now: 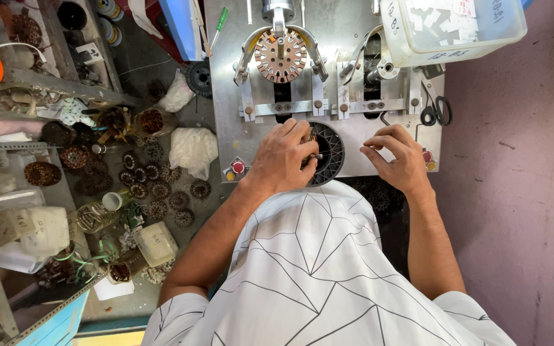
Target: The person operates a coil winding machine, places a stator core into the fixture, and winds copper wire onto it. They then remove the wound stator, trim excess wire with shears, and place the finished component into a container.
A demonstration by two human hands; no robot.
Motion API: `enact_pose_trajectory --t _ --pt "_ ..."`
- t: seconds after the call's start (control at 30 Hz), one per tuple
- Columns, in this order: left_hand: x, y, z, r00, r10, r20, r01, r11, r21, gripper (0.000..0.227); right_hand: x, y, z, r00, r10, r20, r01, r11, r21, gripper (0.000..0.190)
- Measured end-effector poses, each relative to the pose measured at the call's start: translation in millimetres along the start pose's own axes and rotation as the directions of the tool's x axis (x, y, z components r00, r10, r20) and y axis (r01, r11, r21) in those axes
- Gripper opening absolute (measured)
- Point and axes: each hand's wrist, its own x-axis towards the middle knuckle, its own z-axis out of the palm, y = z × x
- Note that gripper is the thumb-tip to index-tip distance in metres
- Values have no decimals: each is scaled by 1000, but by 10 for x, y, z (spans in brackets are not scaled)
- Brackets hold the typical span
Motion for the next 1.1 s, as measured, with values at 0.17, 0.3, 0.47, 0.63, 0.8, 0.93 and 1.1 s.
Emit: enact_pose_trajectory --t 0.17,0.3,0.47,0.63,0.8,0.93,1.1 --pt "-28 -21 25 1000 0 -5 0 1000 -19 12 -4 -20 1 1000 -16 -21 15 999 -41 15" --pt "-42 -28 50 1000 -7 -17 6 1000 -26 11 -6 -15 6 999 -45 -27 43 998 -50 15" --pt "-56 -17 56 999 -22 -32 21 999 -26 9 -28 -36 -3 998 -52 -30 50 996 -71 14" --pt "-56 -6 44 999 -29 -36 27 998 -49 11 -46 -84 -8 997 -52 -55 44 990 -137 16" --pt "-40 -22 43 999 -25 -35 23 998 -58 16 -33 -116 -3 993 -70 -92 57 989 -134 17" --pt "-41 -37 47 999 -16 -39 13 997 -71 18 -37 -151 2 992 -49 -115 31 988 -150 17" --pt "-43 -53 110 998 -18 -57 14 998 -65 14 -40 -145 -8 990 -65 -125 46 988 -146 18"
